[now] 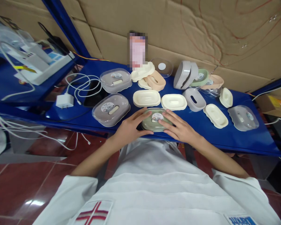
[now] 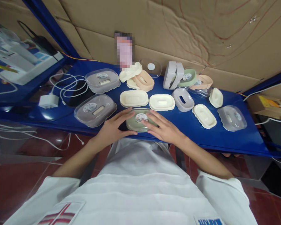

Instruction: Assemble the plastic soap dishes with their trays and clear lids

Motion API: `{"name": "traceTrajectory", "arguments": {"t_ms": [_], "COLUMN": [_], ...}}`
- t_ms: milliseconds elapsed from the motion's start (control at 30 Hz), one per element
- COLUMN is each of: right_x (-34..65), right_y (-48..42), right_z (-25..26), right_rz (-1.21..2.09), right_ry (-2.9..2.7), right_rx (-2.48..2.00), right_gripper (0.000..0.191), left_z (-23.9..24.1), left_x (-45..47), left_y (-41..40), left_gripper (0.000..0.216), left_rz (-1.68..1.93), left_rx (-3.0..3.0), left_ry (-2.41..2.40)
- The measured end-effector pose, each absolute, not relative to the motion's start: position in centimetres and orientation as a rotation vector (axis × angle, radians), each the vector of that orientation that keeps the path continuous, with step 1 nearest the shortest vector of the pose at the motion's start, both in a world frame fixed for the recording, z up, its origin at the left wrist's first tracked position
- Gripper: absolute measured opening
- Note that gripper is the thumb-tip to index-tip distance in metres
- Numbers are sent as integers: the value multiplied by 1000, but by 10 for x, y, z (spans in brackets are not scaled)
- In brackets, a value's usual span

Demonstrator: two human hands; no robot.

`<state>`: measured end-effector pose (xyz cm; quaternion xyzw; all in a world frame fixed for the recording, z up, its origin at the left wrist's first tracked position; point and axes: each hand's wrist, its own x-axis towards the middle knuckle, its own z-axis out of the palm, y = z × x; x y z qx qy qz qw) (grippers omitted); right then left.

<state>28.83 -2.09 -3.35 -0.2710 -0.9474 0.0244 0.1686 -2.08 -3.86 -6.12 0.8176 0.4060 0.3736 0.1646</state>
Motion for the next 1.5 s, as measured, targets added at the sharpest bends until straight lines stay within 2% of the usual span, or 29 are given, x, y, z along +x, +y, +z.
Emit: {"name": "traceTrajectory", "arguments": {"t_ms": [200, 367, 567, 900, 1233, 1400, 1500], "right_x": [289, 292, 289, 287, 293, 312, 348], "right_y": [-18, -20, -21, -25, -23, -27, -27], "right_z": [-36, -34, -35, -33, -35, -29, -13], "right_rz": [105, 147, 112, 101, 258, 43, -194], "right_ry": [-2665, -2641, -2648, -2573, -2561, -2482, -2306], "right_rx": [-780, -772, -752, -873, -859, -827, -1020], "right_gripper": [56, 51, 46, 78, 83, 81, 77], "left_z": [-61, -64, -65, -56, -53, -49, -49], "left_x": [-22, -20, -20, -19, -21, -22, -21], "left_y": [-38, -38, -37, -38, -39, -41, -41], "left_gripper": [79, 80, 71, 72, 70, 80, 71], "left_rz": [1053, 1066, 1066, 931, 951, 907, 915], "left_rx": [2345, 2354, 2330, 2308, 2309, 2338, 2345], "left_ry": [1160, 1146, 1124, 1151, 1109, 1024, 1051]}}
